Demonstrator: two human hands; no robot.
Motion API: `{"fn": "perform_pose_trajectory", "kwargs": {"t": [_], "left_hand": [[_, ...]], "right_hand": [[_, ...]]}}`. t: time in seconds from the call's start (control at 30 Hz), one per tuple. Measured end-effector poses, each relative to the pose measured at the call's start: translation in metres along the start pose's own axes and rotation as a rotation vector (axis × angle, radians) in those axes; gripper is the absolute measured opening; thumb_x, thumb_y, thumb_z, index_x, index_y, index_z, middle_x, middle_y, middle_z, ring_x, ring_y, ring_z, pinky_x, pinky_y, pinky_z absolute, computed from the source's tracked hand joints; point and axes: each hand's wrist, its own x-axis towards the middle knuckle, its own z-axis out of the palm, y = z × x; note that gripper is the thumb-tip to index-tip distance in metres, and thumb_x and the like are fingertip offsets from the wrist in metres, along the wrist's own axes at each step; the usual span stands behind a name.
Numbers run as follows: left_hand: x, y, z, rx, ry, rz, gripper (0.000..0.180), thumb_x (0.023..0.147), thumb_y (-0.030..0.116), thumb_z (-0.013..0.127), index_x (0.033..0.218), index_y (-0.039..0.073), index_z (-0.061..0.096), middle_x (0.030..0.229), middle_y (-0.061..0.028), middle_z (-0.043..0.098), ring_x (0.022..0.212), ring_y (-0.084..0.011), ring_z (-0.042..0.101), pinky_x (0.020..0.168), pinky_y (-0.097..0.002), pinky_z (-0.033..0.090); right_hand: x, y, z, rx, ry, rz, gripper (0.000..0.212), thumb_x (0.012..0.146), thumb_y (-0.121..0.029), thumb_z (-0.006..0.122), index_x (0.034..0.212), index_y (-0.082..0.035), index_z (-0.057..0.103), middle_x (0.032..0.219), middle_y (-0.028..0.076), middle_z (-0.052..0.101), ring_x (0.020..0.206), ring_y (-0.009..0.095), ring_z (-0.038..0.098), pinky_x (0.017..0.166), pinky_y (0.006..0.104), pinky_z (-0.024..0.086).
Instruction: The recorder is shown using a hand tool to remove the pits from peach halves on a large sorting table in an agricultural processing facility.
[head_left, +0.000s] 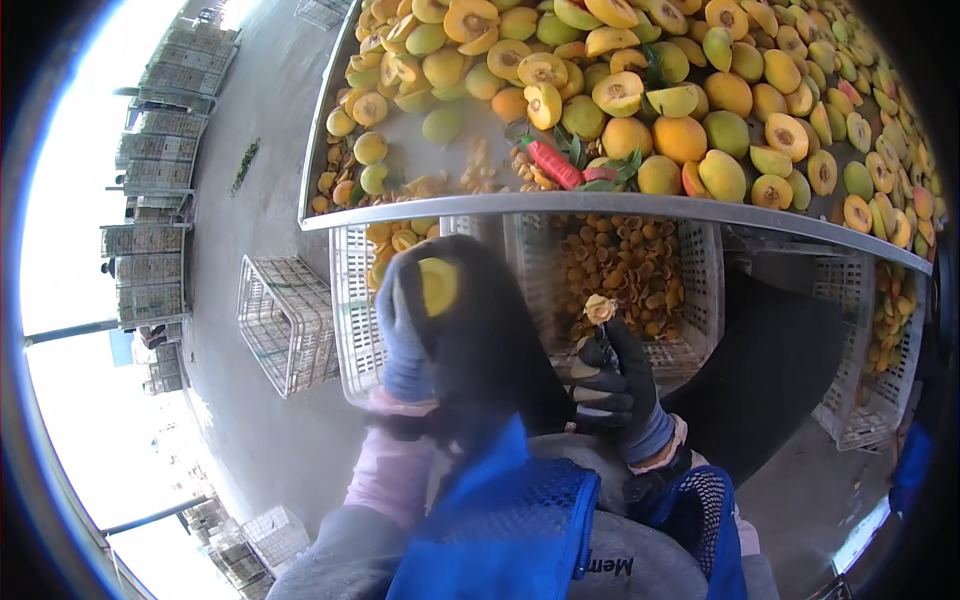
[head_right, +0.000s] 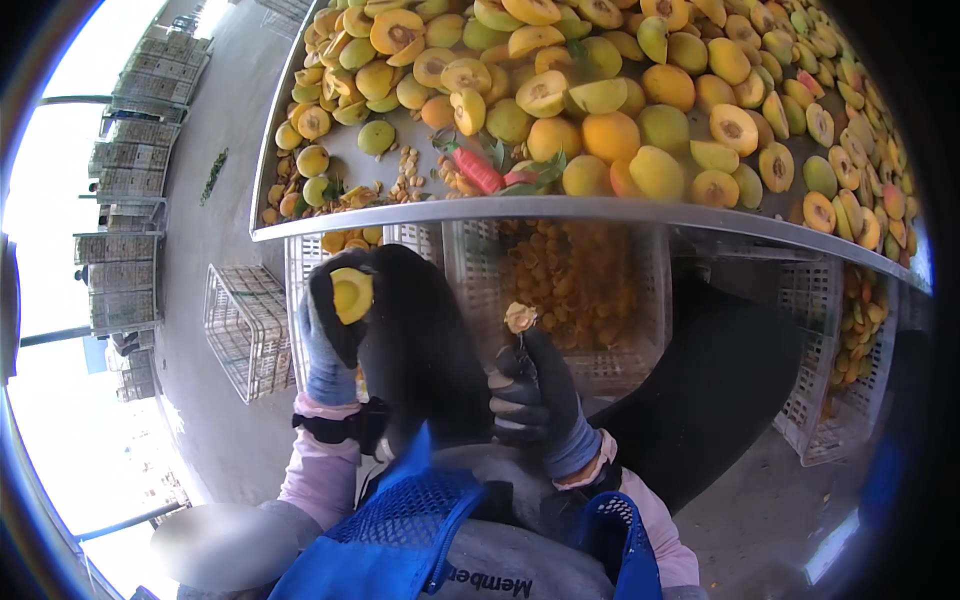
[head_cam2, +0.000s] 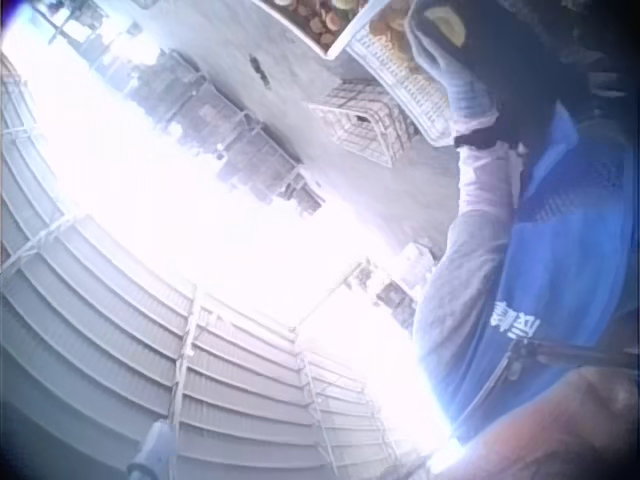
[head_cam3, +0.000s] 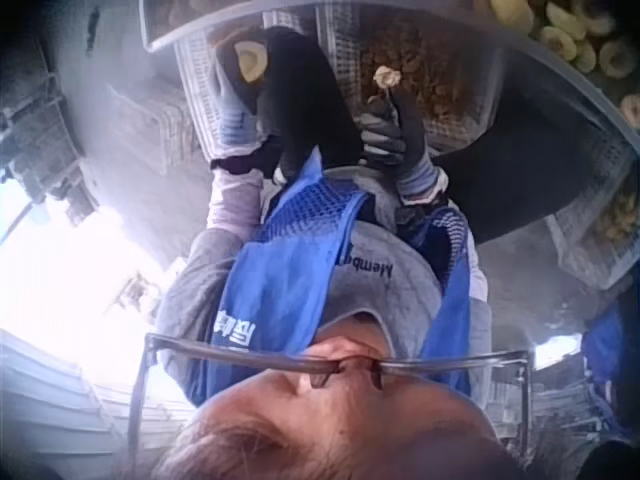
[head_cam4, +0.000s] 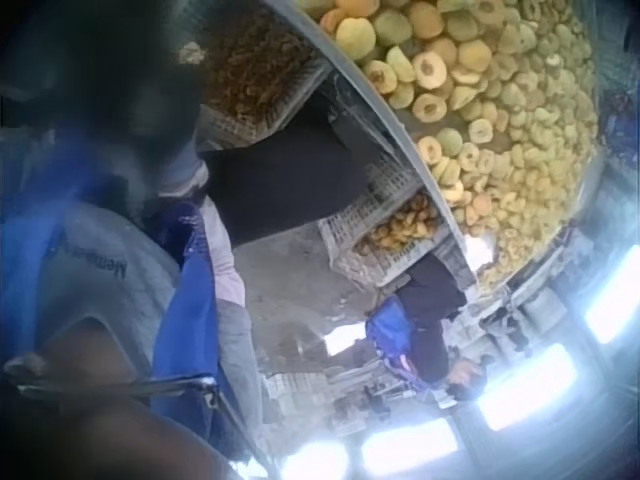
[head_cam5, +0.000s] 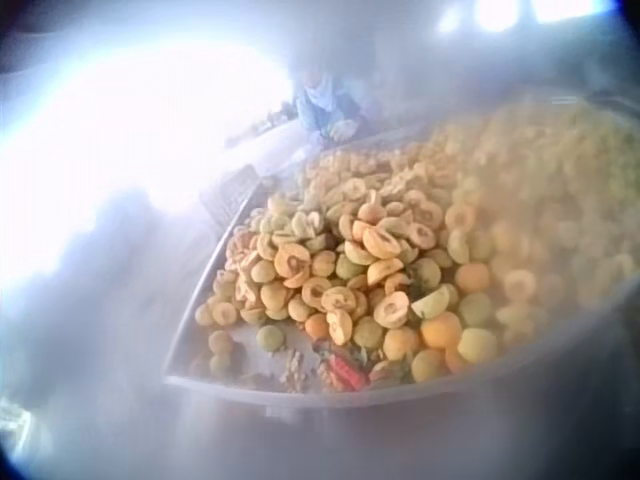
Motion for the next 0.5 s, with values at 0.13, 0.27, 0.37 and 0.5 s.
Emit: {"fn": "perform_pose_trajectory", "kwargs": {"t": [0.13, 0.27, 0.37, 0.5], "left_hand": [[0.034, -0.033, -0.087, 1.189, 0.203, -0.031, 0.042, 0.09, 0.026, 0.061, 0.12, -0.003, 0.054, 0.1, -0.0148, 0.063, 0.087, -0.0245, 0.061, 0.077, -0.0329, 0.048], [0.103, 0.013, -0.007, 0.804, -0.027, 0.135, 0.039, 0.083, 0.029, 0.067, 0.108, -0.001, 0.061, 0.1, -0.0165, 0.064, 0.088, -0.0268, 0.063, 0.075, -0.035, 0.049], [0.184, -0.004, 0.016, 1.278, -0.134, -0.051, 0.052, 0.078, 0.046, 0.066, 0.107, 0.003, 0.062, 0.102, -0.018, 0.064, 0.094, -0.0323, 0.062, 0.082, -0.039, 0.048], [0.232, -0.051, 0.003, 1.476, -0.295, -0.011, 0.059, 0.073, 0.05, 0.068, 0.113, 0.007, 0.06, 0.1, -0.0199, 0.065, 0.099, -0.0348, 0.061, 0.085, -0.039, 0.049]], "right_hand": [[0.005, -0.006, -0.004, -0.105, 0.063, 0.019, 0.054, 0.096, -0.052, 0.034, 0.099, -0.008, 0.064, 0.053, -0.004, 0.034, 0.037, 0.006, 0.029, 0.033, 0.0218, 0.027], [0.013, -0.01, -0.001, -0.144, 0.262, 0.03, 0.049, 0.092, -0.056, 0.041, 0.086, -0.011, 0.059, 0.05, -0.005, 0.032, 0.033, 0.006, 0.027, 0.03, 0.0226, 0.023], [0.011, -0.009, 0.014, -0.32, 0.514, -0.088, 0.048, 0.092, -0.056, 0.043, 0.083, -0.012, 0.059, 0.051, -0.004, 0.036, 0.034, 0.007, 0.029, 0.03, 0.0223, 0.023], [0.013, -0.019, 0.017, -0.405, 0.587, -0.247, 0.046, 0.092, -0.054, 0.045, 0.083, -0.012, 0.06, 0.05, -0.002, 0.039, 0.032, 0.009, 0.028, 0.029, 0.0231, 0.023]]}}
